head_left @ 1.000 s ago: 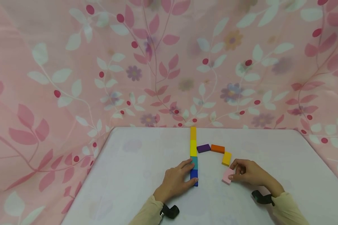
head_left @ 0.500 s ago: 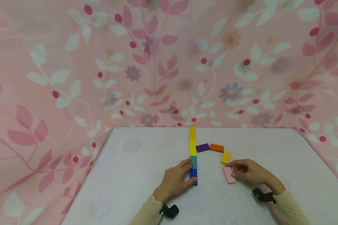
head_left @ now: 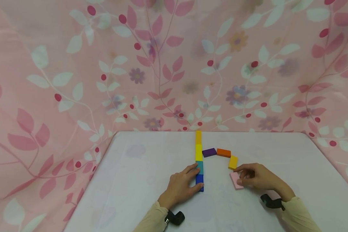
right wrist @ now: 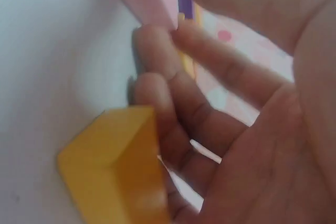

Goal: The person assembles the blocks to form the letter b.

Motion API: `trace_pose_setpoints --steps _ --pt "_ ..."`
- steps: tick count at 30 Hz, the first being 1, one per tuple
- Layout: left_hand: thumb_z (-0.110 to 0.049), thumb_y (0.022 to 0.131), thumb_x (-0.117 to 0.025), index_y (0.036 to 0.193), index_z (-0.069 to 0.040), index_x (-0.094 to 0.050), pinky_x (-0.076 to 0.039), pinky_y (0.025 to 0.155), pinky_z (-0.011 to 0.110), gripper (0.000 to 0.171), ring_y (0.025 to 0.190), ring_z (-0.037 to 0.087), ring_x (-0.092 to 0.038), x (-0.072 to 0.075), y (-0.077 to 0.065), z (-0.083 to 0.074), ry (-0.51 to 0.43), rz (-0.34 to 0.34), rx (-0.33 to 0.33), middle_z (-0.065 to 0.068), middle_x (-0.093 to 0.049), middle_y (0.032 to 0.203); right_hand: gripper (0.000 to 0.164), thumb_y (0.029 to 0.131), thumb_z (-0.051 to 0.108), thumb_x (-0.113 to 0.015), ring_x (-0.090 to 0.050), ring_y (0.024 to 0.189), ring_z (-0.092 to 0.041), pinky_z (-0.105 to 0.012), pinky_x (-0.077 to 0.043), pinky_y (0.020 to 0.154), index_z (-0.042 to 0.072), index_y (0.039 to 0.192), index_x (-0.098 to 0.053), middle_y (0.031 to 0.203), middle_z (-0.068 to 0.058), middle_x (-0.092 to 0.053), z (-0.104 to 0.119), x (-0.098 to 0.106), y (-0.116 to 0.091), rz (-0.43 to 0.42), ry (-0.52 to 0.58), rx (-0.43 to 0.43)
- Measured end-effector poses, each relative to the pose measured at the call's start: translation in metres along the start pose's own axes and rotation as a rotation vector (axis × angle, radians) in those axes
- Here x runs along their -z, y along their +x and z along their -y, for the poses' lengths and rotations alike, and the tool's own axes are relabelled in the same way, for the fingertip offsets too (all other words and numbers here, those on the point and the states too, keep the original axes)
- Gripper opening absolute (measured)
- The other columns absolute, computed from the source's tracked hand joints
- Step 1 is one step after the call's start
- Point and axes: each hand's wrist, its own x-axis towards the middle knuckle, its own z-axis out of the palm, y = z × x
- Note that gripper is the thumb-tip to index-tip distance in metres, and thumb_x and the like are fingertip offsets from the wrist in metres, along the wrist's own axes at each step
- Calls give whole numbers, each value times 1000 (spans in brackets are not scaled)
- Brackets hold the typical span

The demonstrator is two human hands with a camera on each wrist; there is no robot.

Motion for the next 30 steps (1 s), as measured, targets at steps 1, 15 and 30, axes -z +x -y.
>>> trace_pose_setpoints --steps 1,15,30 --pt "-55 99 -69 147 -21 -65 -45 70 21 59 116 23 -75 0 0 0 -1 1 0 -5 -55 160 41 92 28 -85 -60 78 -5 -23 -51 71 6 125 -73 93 4 -71 3 -1 0 -7 -15 -13" --pt "-55 99 -69 149 -22 -64 -48 73 21 60 118 21 -74 2 5 1 35 6 -13 -4 -54 161 35 86 25 -90 -62 88 -9 -23 -55 78 12 115 -75 101 6 -74 39 -28 20 -17 -81 -23" --pt "-55 99 -69 149 -22 -64 -51 73 25 60 116 22 -74 0 1 0 25 6 1 -5 -54 161 29 95 -1 -73 -68 106 -23 -34 -57 90 14 119 -78 118 1 -77 49 -62 32 -86 -154 145"
